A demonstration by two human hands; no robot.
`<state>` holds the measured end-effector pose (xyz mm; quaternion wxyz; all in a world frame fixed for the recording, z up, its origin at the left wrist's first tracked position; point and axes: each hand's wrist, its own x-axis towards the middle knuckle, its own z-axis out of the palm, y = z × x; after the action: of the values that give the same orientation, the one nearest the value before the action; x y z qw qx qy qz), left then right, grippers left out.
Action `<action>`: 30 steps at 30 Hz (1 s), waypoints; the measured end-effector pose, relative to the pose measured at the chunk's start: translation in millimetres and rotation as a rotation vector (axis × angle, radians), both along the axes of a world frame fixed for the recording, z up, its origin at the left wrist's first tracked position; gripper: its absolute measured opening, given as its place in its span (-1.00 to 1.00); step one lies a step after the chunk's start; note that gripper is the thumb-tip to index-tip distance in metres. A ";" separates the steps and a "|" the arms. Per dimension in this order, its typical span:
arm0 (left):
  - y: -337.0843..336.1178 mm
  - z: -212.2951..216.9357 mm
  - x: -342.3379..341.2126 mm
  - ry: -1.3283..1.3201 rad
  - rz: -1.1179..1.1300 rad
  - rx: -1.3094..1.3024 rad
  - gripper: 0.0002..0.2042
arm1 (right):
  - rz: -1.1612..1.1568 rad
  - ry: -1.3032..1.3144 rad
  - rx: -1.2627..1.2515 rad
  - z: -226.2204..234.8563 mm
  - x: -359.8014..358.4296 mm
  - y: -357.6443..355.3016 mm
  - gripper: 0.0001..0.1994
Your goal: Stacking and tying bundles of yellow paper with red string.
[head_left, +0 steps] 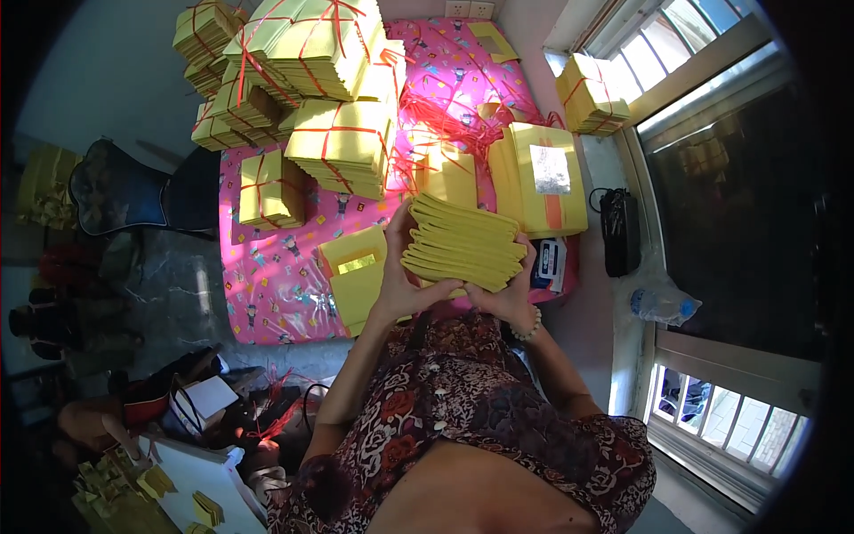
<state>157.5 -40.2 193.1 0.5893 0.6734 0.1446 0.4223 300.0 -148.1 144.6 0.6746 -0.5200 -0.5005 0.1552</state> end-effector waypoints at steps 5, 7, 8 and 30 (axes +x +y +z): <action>-1.3 -2.1 0.2 -0.039 0.127 0.090 -0.01 | -0.007 0.055 -0.063 -7.8 2.5 -2.8 -0.07; 0.8 -6.6 -2.1 -0.022 0.147 0.127 -0.08 | 0.003 0.082 -0.087 -6.9 2.0 -3.2 -0.07; 0.9 -6.0 -2.2 -0.021 0.148 0.125 -0.08 | -0.001 0.066 -0.101 -4.9 1.7 -3.0 -0.06; -4.9 -8.0 0.7 -0.006 0.193 0.114 -0.14 | 0.002 0.149 -0.120 0.9 -1.4 -0.5 -0.07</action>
<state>158.2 -45.1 185.1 0.5069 0.6876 0.1827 0.4867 298.6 -148.6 145.5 0.6775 -0.5460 -0.4393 0.2235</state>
